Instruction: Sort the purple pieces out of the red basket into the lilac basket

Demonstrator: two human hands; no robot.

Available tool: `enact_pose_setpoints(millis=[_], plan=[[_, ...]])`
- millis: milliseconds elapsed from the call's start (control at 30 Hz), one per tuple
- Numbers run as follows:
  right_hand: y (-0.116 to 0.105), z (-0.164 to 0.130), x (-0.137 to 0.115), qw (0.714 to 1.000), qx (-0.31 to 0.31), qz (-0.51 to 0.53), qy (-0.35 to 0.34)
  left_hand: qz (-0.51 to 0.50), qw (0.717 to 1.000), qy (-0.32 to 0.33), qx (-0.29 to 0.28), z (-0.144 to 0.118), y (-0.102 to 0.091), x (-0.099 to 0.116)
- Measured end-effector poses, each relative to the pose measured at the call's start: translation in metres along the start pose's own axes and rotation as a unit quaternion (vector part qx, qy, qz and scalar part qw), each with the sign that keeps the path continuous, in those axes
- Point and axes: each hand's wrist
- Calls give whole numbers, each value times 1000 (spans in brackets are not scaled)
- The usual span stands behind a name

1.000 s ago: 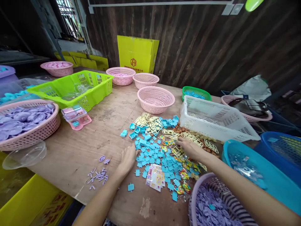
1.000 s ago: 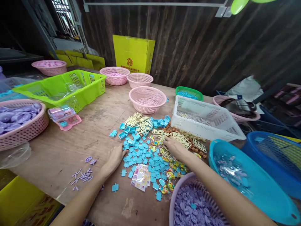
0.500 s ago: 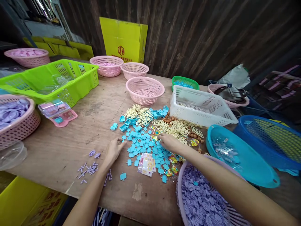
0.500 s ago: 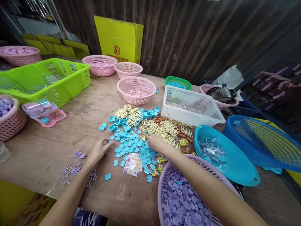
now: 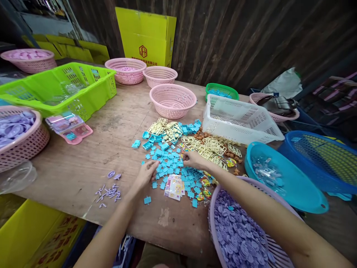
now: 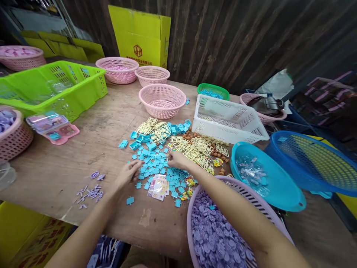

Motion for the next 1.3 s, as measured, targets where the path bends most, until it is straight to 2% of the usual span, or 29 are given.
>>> enact_pose_setpoints(millis=[67, 133, 167, 233, 300, 333, 367, 433, 467, 500, 533, 567, 600, 667, 700, 733, 800, 1000, 1100, 1200, 1233, 1300], plan=[[-5, -8, -11, 990, -17, 132, -43, -152, 976, -107, -112, -7, 21, 3], [-10, -13, -22, 963, -49, 246, -93, -263, 928, -196, -179, -11, 39, 6], [-14, -15, -24, 956, -54, 267, -107, -303, 903, -231, -198, -12, 46, 7], [-20, -16, -17, 969, -8, 228, -96, -348, 871, -275, -213, -12, 54, 8], [-25, -17, 1, 991, 87, 95, -48, -346, 872, -283, -202, -11, 55, 5], [-25, -18, 14, 992, 126, 10, -25, -327, 884, -272, -194, -11, 55, 3], [-25, -20, 27, 988, 139, -67, -14, -295, 904, -247, -185, -12, 54, 0], [-20, -25, 51, 979, 104, -170, -36, -181, 954, -157, -180, -14, 57, -8], [-17, -28, 61, 976, 76, -198, -55, -97, 975, -88, -179, -16, 60, -11], [-14, -30, 69, 972, 54, -215, -74, 4, 984, -12, -177, -19, 65, -14], [-12, -33, 75, 969, 41, -227, -86, 115, 976, 64, -173, -22, 72, -17], [-11, -34, 80, 967, 35, -236, -91, 225, 951, 130, -168, -25, 79, -18], [-12, -36, 83, 965, 34, -243, -90, 324, 914, 183, -164, -27, 88, -19], [-16, -38, 87, 965, 34, -245, -86, 467, 836, 238, -164, -32, 103, -19], [-19, -39, 89, 966, 34, -241, -82, 509, 807, 248, -166, -33, 109, -18], [-22, -41, 90, 968, 35, -236, -78, 536, 789, 252, -163, -34, 114, -17], [-28, -45, 92, 971, 38, -225, -68, 556, 778, 252, -146, -33, 117, -13], [-37, -54, 98, 975, 97, -199, -31, 528, 815, 219, -89, -25, 99, -7], [-42, -54, 97, 984, 81, -157, -24, 533, 814, 220, -71, -29, 92, -9], [-48, -45, 94, 995, 26, -87, -51, 535, 795, 260, -115, -44, 95, -16], [-49, -39, 93, 996, 29, -71, -53, 534, 788, 272, -139, -50, 97, -20], [-50, -24, 90, 993, 90, -71, -26, 533, 774, 288, -182, -63, 104, -29]])
Point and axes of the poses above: each hand's wrist, its own z-axis towards the middle knuckle, its own y-axis out of the palm, x = y × z, and after that the axes turned 8 degrees about x, right-handed
